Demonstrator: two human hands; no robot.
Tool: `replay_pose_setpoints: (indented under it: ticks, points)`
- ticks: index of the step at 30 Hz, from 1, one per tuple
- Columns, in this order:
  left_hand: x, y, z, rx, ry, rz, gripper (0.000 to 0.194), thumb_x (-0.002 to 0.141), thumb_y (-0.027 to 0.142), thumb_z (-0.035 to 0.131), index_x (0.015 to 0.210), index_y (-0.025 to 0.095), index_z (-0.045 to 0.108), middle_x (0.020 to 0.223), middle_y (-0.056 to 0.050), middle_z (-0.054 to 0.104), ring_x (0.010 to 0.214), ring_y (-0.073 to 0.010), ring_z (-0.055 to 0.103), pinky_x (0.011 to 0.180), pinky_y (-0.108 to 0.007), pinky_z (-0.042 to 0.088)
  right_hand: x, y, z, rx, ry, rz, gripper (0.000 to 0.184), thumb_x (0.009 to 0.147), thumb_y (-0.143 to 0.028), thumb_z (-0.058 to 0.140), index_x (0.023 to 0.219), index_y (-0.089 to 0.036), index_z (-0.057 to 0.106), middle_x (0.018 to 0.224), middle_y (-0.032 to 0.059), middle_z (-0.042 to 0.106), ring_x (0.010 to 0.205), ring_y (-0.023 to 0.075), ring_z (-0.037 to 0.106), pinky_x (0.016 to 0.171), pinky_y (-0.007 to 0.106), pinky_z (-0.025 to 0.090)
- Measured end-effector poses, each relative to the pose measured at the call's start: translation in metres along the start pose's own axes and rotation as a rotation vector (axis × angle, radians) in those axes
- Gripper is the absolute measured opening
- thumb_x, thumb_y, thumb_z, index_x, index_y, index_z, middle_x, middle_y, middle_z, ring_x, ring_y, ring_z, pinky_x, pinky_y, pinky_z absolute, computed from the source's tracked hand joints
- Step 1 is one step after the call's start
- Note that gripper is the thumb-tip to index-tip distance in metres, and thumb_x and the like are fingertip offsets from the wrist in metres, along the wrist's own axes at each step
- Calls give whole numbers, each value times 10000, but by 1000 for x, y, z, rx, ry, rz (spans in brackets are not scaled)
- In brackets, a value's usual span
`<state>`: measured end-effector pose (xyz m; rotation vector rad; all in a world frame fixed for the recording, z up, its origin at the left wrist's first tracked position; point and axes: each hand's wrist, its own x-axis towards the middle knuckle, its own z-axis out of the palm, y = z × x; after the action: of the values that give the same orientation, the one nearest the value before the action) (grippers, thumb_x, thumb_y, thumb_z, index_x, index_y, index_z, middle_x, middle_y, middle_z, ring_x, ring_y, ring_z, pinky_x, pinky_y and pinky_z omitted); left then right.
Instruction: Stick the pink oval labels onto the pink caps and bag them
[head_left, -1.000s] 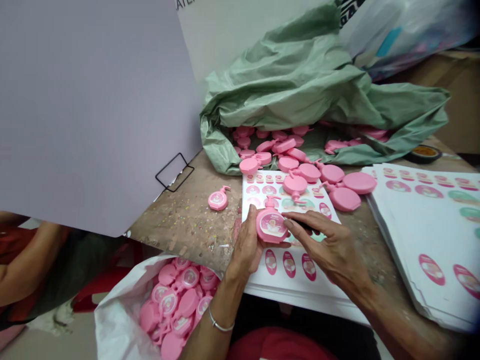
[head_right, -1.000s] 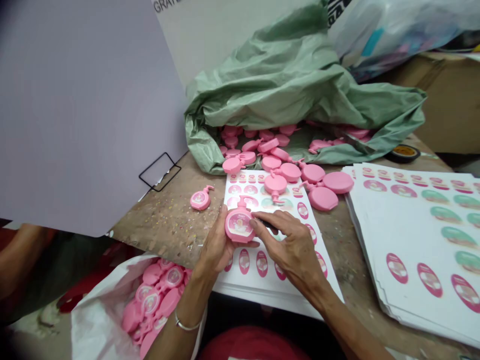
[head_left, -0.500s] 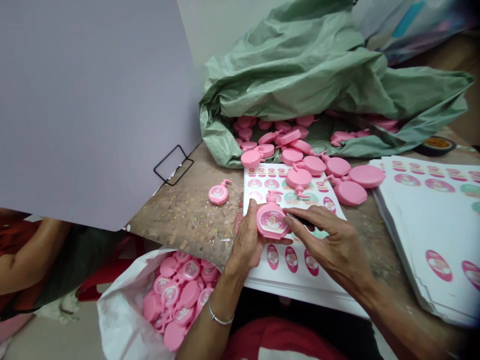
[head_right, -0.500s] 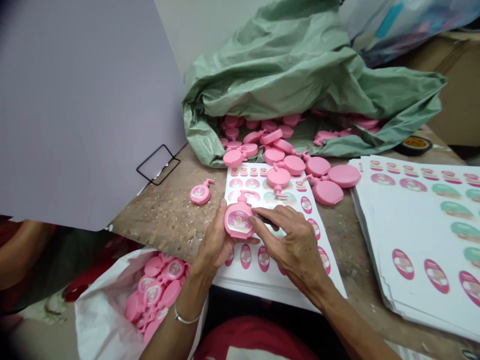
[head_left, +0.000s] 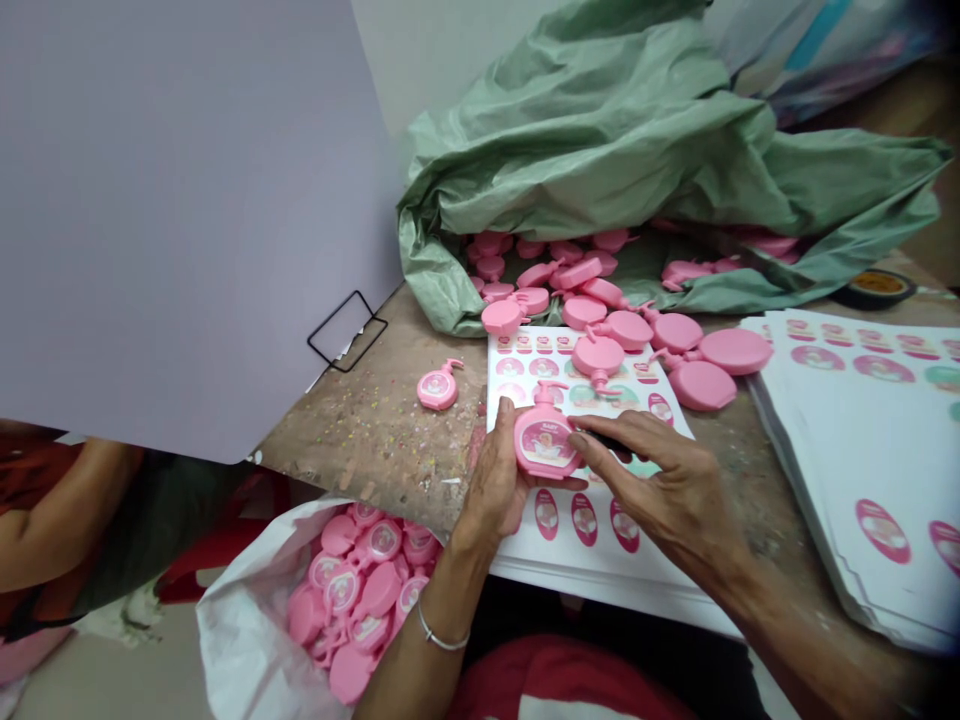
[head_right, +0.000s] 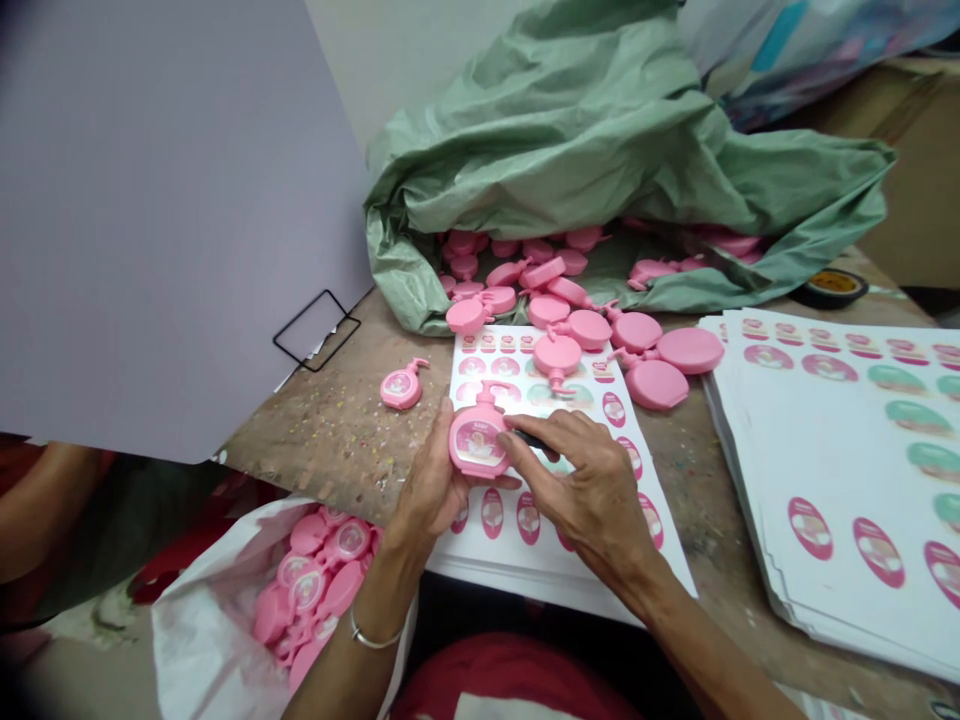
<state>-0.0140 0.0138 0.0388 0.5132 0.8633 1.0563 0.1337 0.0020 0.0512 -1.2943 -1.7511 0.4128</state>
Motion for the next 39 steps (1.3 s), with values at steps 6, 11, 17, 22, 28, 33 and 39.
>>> replay_pose_setpoints:
  ticks: [6, 11, 17, 22, 28, 33, 39]
  points:
    - [0, 2, 1, 11, 12, 1, 524, 946, 547, 387, 1090, 136, 677, 1021, -114, 710, 947, -243, 678, 750, -369, 610, 1, 0, 0, 14, 12, 1, 153, 858, -319, 646, 959, -234, 723, 840, 45, 717, 780, 191, 641, 728, 360, 515]
    - [-1, 3, 2, 17, 34, 9, 532, 930, 565, 411, 1052, 127, 687, 998, -113, 710, 934, -246, 681, 744, -376, 612, 1, 0, 0, -5, 5, -15, 162, 859, -310, 647, 964, -214, 724, 812, 49, 706, 744, 185, 631, 700, 353, 506]
    - [-1, 6, 4, 12, 36, 0, 536, 945, 548, 391, 1071, 117, 682, 1015, -118, 708, 938, -248, 680, 737, -377, 615, 2, -1, 1, -11, 12, -23, 148, 858, -300, 647, 956, -219, 722, 819, 43, 712, 732, 180, 625, 707, 349, 501]
    - [-1, 7, 3, -34, 12, -18, 588, 894, 628, 429, 1087, 127, 669, 1037, -119, 700, 962, -264, 671, 716, -368, 614, 3, 0, 1, -36, 15, -29, 161, 853, -312, 651, 956, -217, 729, 809, 52, 705, 737, 190, 628, 702, 355, 499]
    - [-6, 8, -2, 80, -148, 79, 427, 781, 401, 719, 1110, 145, 628, 1037, -90, 676, 904, -237, 678, 683, -303, 599, 4, -2, -1, -73, 25, -61, 174, 859, -302, 640, 964, -192, 724, 801, 63, 699, 761, 202, 638, 711, 368, 502]
    - [-9, 9, -6, 26, -196, 60, 375, 776, 277, 730, 1108, 152, 610, 1000, -68, 653, 874, -201, 662, 691, -307, 599, 3, -4, -3, -87, 16, -82, 176, 862, -265, 638, 978, -162, 721, 806, 76, 697, 775, 210, 638, 719, 370, 493]
    - [-12, 11, -7, -22, -230, 40, 433, 738, 204, 747, 1149, 171, 614, 1046, -68, 658, 921, -218, 665, 689, -284, 598, 4, -6, -4, -56, 5, -70, 167, 861, -260, 645, 980, -167, 717, 816, 65, 698, 762, 192, 628, 712, 351, 487]
